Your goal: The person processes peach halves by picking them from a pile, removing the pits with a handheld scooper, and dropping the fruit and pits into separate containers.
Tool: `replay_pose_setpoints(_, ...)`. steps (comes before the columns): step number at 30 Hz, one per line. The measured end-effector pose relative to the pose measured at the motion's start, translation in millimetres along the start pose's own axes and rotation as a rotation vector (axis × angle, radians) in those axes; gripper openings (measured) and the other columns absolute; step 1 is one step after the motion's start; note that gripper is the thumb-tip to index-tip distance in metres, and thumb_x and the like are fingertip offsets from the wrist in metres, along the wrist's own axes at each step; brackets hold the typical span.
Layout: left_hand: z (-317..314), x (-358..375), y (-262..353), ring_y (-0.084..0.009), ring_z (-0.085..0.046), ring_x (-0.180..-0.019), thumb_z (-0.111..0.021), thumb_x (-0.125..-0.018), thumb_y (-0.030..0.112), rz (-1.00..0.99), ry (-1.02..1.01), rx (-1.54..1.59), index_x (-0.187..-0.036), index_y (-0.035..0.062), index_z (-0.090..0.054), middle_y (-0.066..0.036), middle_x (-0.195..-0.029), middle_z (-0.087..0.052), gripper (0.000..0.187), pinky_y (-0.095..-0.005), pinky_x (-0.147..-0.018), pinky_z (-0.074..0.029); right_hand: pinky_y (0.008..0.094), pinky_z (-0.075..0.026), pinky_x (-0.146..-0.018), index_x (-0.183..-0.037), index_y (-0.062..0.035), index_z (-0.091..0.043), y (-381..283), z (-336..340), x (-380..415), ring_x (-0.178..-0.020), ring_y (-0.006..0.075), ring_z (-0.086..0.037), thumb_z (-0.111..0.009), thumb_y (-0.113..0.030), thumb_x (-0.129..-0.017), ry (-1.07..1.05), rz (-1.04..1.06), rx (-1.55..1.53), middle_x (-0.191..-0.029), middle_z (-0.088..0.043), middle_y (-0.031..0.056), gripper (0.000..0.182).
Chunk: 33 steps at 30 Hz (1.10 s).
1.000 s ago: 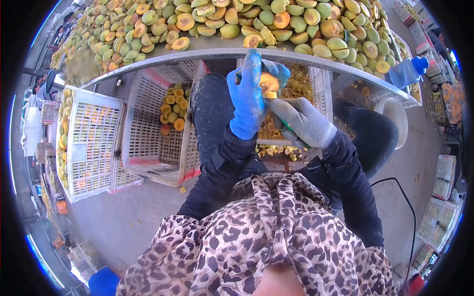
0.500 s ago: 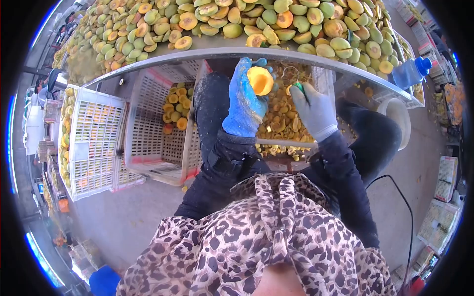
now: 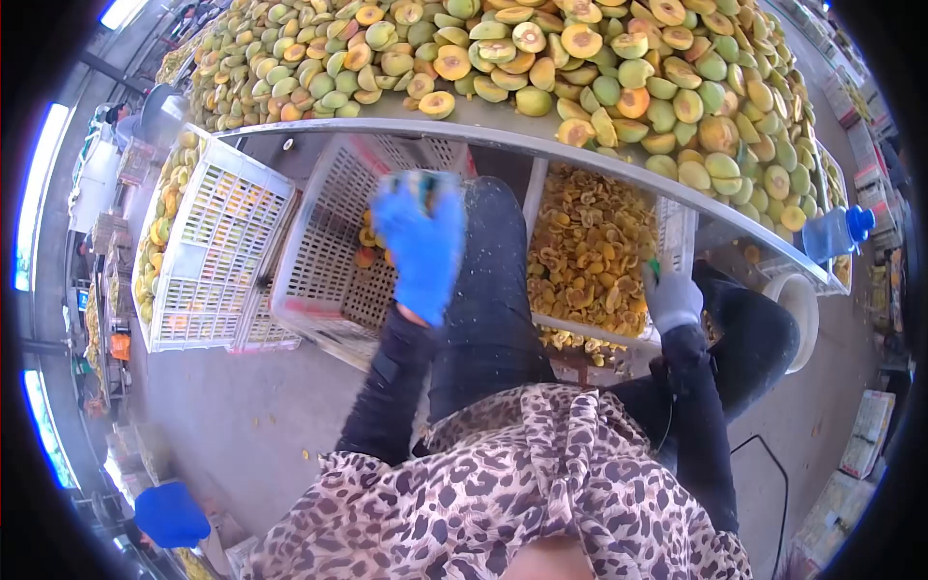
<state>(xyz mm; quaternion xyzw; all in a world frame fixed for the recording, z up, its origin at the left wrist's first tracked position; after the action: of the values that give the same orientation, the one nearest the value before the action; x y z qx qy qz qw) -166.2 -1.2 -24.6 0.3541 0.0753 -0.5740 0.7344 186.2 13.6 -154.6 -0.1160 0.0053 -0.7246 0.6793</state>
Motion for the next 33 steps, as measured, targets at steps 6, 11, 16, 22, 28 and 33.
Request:
replay_pose_setpoints(6, -90, -121, -91, -0.0367, -0.056, -0.105, -0.054, -0.088, 0.026, -0.046, 0.126, 0.107, -0.116, -0.0023, -0.055, -0.024, -0.109, -0.060, 0.040, -0.0466, -0.091, -0.042, 0.0494, -0.049, -0.062, -0.097, -0.0091, -0.060, -38, -36, 8, -0.068, 0.0391, -0.064, -0.052, -0.038, -0.091, -0.093, 0.187, -0.170, -0.069, -0.064, 0.0193, 0.031)
replay_pose_setpoints(11, -165, -145, -78, -0.0378, -0.058, -0.103, -0.058, -0.082, 0.025, 0.091, -0.402, -0.227, -0.129, -0.0023, -0.042, -0.026, -0.110, -0.059, 0.056, -0.0480, -0.090, -0.045, 0.0489, -0.048, -0.055, -0.097, -0.0079, -0.056, -81, -38, 16, -0.061, 0.0391, -0.062, -0.054, -0.039, -0.090, -0.165, 0.302, -0.230, -0.064, -0.062, 0.0191, 0.032)
replay_pose_setpoints(16, -184, -150, -72, -0.0298, -0.062, -0.088, -0.061, -0.076, 0.021, 0.026, -0.368, 0.091, -0.119, 0.0001, -0.053, -0.018, -0.092, -0.064, 0.048, -0.0387, -0.076, -0.050, 0.0439, -0.047, -0.051, -0.097, -0.0053, -0.055, -101, -26, 14, -0.058, 0.0360, -0.063, -0.056, -0.033, -0.091, -0.215, 0.367, -0.271, -0.061, -0.059, 0.0177, 0.028)
replay_pose_setpoints(22, -130, -77, 32, -0.0240, -0.062, -0.081, -0.059, -0.079, 0.012, 0.853, -0.298, 1.936, -0.109, -0.0047, -0.057, -0.014, -0.090, -0.064, 0.035, -0.0320, -0.068, -0.050, 0.0415, -0.045, -0.054, -0.092, -0.0021, -0.055, -145, 81, -16, -0.066, 0.0383, -0.062, -0.056, -0.021, -0.091, -0.067, 0.401, -0.989, -0.068, -0.059, 0.0208, 0.019)
replay_pose_setpoints(28, -97, -18, 93, -0.0263, -0.063, -0.072, -0.037, -0.097, 0.048, 0.670, -0.355, 1.867, -0.108, -0.0057, -0.058, -0.016, -0.086, -0.065, 0.059, -0.0353, -0.067, -0.053, 0.0439, -0.045, -0.053, -0.093, -0.0024, -0.058, -158, 114, -3, -0.064, 0.0395, -0.061, -0.053, -0.026, -0.093, 0.118, 0.521, -0.845, -0.066, -0.059, 0.0218, 0.024)
replay_pose_setpoints(33, -82, 5, 104, -0.0210, -0.065, -0.080, -0.046, -0.096, 0.044, 0.384, -0.344, 1.804, -0.118, -0.0045, -0.049, -0.015, -0.098, -0.064, 0.053, -0.0319, -0.073, -0.055, 0.0434, -0.046, -0.055, -0.092, -0.0015, -0.059, -146, 113, 23, -0.065, 0.0398, -0.061, -0.053, -0.028, -0.094, 0.058, 0.516, -0.880, -0.066, -0.059, 0.0218, 0.027)
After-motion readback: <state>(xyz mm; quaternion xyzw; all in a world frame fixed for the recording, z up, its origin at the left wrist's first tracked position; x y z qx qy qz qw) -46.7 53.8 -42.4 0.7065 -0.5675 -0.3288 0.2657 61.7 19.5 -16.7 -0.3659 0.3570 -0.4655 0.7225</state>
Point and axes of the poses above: each hand's wrist, its own x-axis away from the middle knuckle, its own z-axis out of the back of the hand, y = z × x, the point moved 8 cm from there along -x, towards the middle knuckle
